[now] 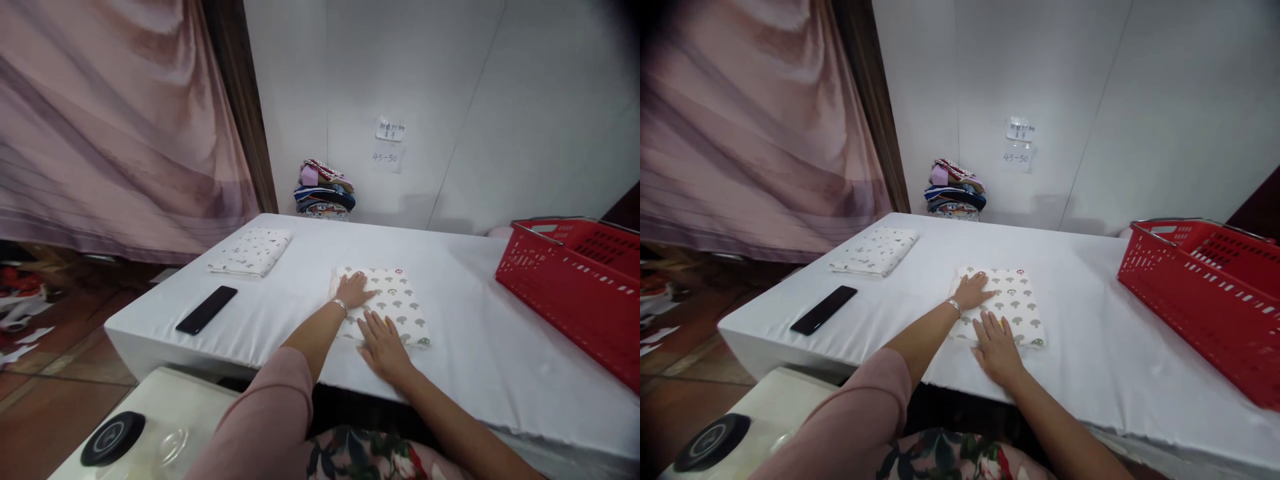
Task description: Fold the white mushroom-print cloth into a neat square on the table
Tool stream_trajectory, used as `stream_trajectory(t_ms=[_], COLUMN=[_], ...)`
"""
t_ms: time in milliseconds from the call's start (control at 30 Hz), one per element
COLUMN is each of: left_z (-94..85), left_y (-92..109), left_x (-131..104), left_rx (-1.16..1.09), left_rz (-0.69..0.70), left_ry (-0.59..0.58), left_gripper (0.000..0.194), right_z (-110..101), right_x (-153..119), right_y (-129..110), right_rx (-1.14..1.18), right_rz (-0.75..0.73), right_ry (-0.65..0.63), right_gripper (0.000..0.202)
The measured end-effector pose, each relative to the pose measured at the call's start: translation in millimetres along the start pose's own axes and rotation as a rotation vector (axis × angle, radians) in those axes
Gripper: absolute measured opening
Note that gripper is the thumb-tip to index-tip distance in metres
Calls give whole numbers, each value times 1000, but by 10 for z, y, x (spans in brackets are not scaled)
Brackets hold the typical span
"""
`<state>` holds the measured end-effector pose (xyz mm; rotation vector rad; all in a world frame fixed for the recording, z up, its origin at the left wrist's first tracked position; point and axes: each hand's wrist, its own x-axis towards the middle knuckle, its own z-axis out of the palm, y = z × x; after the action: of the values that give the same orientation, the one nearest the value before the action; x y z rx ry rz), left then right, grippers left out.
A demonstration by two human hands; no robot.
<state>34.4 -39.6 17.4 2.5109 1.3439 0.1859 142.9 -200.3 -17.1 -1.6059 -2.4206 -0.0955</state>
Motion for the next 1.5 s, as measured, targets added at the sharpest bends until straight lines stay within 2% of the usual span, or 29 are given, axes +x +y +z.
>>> stream_trajectory(t_ms=[133,233,367,500,600,733,800,900,1033,1167,1233,1300,1400,1500], left_z=[-36,11,97,96,42,-24,-47,-82,-91,24,101,160,197,201], left_y=[-20,-92,-173,-185,-177,-174,-179,-187,-144,49,160,227,221,167], left_x=[-219,-414,-528,-515,-559,-713,-784,-842,-870,-934,-975,-1006,-1018,-1006], left_rx=[18,30,-84,-173,-247,-321,-357,-382,-407,-523,-575,-610,-650,-662], left_rz=[-49,-176,-258,-237,-244,-441,-532,-607,-632,-556,-512,-502,-513,-507], left_ry=[115,161,129,149,181,316,292,205,169,131,112,110,111,113], left_gripper=[61,61,59,59,55,51,51,51,47,52,56,57,57,57], right_z=[-200,-315,-210,-23,-59,-256,-315,-312,-275,-325,-356,-377,-370,-288], right_x=[52,130,194,184,180,172,164,183,258,277,261,248,251,239], right_y=[147,408,744,898,1015,1237,1312,1338,1399,1718,1881,1940,1738,1258], right_rx=[201,242,84,62,196,406,507,543,427,372,305,217,119,128], right_rz=[38,162,348,318,351,638,773,847,772,736,730,682,510,282], right_ry=[-152,-125,-90,-66,-42,9,-9,-39,-29,0,-23,-69,-10,97], right_gripper=[59,58,58,55,53,62,68,74,67,68,68,63,58,55])
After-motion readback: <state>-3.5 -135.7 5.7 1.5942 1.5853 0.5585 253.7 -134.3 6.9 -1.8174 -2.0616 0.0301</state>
